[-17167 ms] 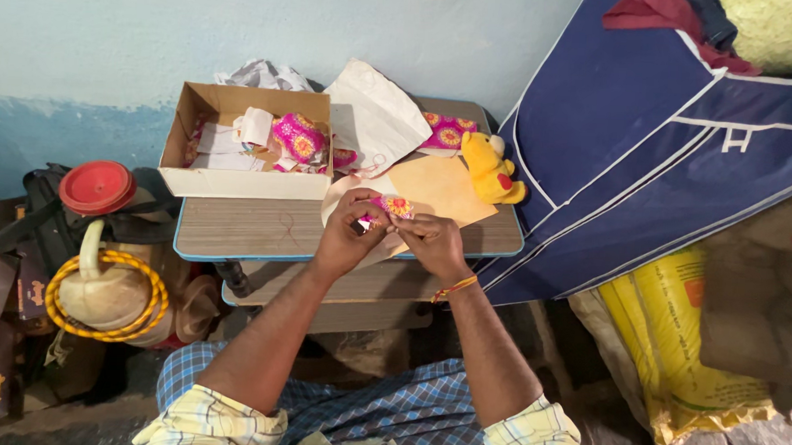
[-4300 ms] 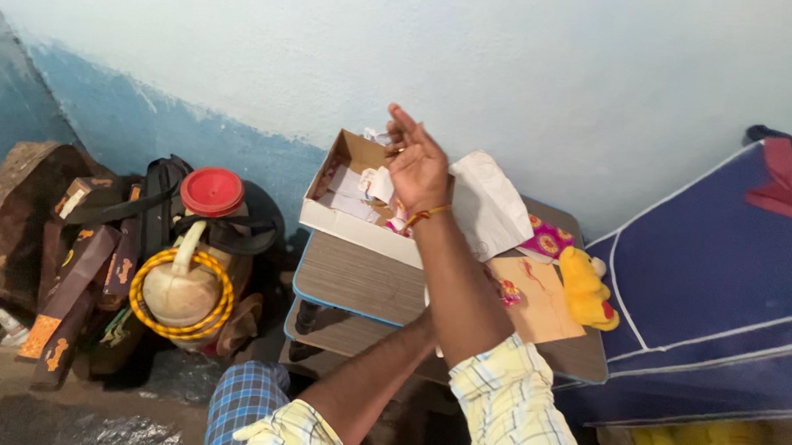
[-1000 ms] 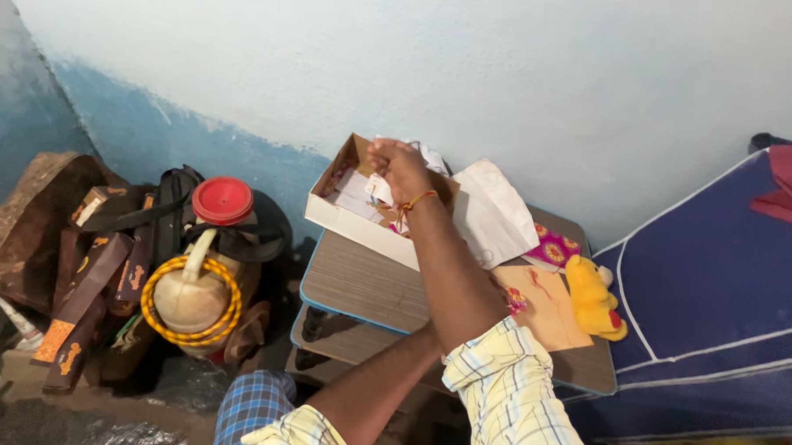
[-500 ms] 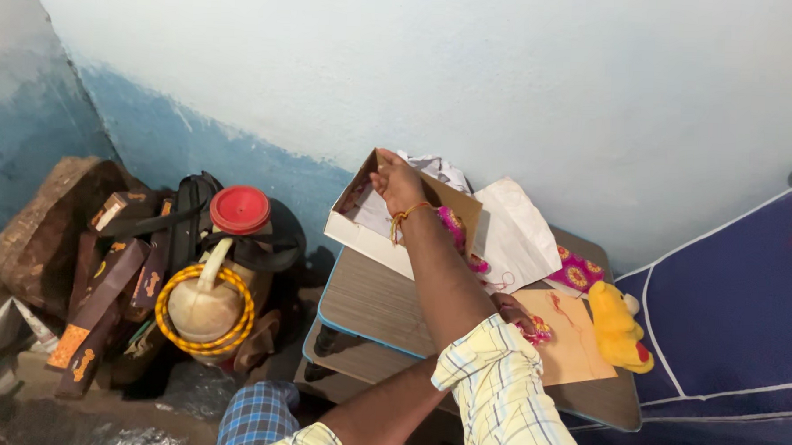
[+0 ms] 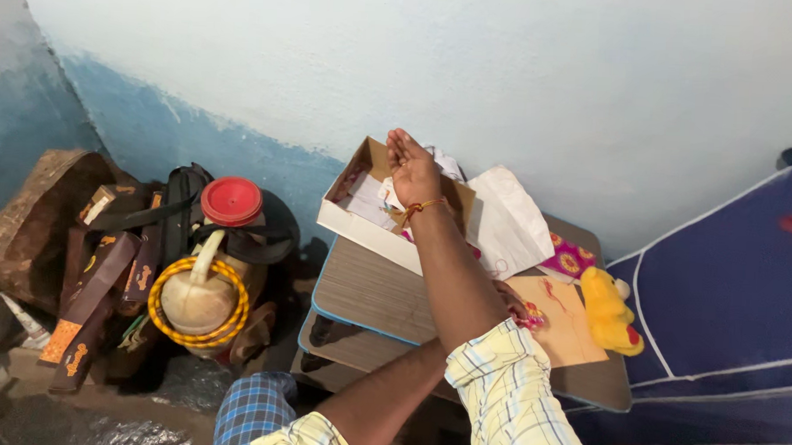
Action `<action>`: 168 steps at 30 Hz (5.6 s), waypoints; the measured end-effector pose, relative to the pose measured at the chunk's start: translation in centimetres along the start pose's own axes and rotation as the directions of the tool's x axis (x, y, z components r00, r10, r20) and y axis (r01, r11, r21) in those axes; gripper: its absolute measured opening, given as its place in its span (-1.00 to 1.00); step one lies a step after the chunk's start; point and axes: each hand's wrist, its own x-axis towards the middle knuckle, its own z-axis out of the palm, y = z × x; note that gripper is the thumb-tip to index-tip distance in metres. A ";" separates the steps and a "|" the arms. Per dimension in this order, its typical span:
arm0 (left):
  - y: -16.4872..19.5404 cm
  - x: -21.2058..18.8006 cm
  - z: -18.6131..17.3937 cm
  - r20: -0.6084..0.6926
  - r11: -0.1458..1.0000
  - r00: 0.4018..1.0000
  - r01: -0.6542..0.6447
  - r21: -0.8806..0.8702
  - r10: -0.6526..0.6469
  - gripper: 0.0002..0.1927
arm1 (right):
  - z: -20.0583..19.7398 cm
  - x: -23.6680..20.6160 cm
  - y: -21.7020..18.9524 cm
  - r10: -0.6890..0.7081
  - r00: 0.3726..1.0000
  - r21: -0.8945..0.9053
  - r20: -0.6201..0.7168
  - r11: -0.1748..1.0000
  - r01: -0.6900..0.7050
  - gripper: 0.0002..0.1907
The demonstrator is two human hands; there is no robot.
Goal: The person sits on the floor at a small table and wraps a small item with pink floral paper, folding the paper around it and pressing the folds closed. They then tie string around the wrapped item, working the thread with both hands before setting the wrapped gift down.
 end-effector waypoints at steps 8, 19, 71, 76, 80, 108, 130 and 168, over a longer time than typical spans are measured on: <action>-0.8 -0.5 0.5 0.043 0.962 0.989 0.146 -0.233 -0.140 -0.60 | -1.4 -3.2 -5.3 0.011 0.987 -0.012 0.159 1.000 -0.009 -0.71; -1.1 -0.9 -0.4 0.008 0.996 0.999 0.046 0.079 -0.047 -0.77 | -5.5 -11.5 -14.8 -0.033 0.950 -0.126 0.312 0.989 0.076 -0.83; -3.2 -1.7 -1.2 0.056 0.988 0.988 0.138 0.063 -0.142 -0.74 | -26.9 -29.2 -12.8 -0.607 0.794 -0.999 0.020 0.024 0.043 -0.89; -3.1 -1.6 -1.0 0.035 0.990 0.989 0.144 0.007 -0.144 -0.74 | -26.7 -27.5 -10.9 -0.547 0.832 -0.987 0.096 0.057 0.152 -0.88; -2.8 -1.7 -0.9 0.044 0.981 0.981 0.192 -0.039 -0.190 -0.77 | -25.8 -27.3 -10.1 -0.553 0.812 -0.977 0.184 -0.015 0.212 -0.82; -3.2 -1.8 -1.0 0.052 0.989 0.988 0.148 -0.009 -0.148 -0.75 | -23.9 -30.5 -11.8 -0.373 0.914 0.016 0.159 0.927 0.375 -0.88; -3.0 -1.6 -1.3 0.071 0.991 0.990 0.120 0.059 -0.124 -0.75 | -28.4 -35.4 -23.8 -0.601 0.787 -0.044 -0.143 0.798 0.601 -0.90; -3.4 -1.7 -1.0 0.139 0.939 0.934 0.339 -0.052 -0.329 -0.77 | -23.1 -26.8 -8.1 -0.432 0.898 -0.862 0.086 0.420 0.285 -0.83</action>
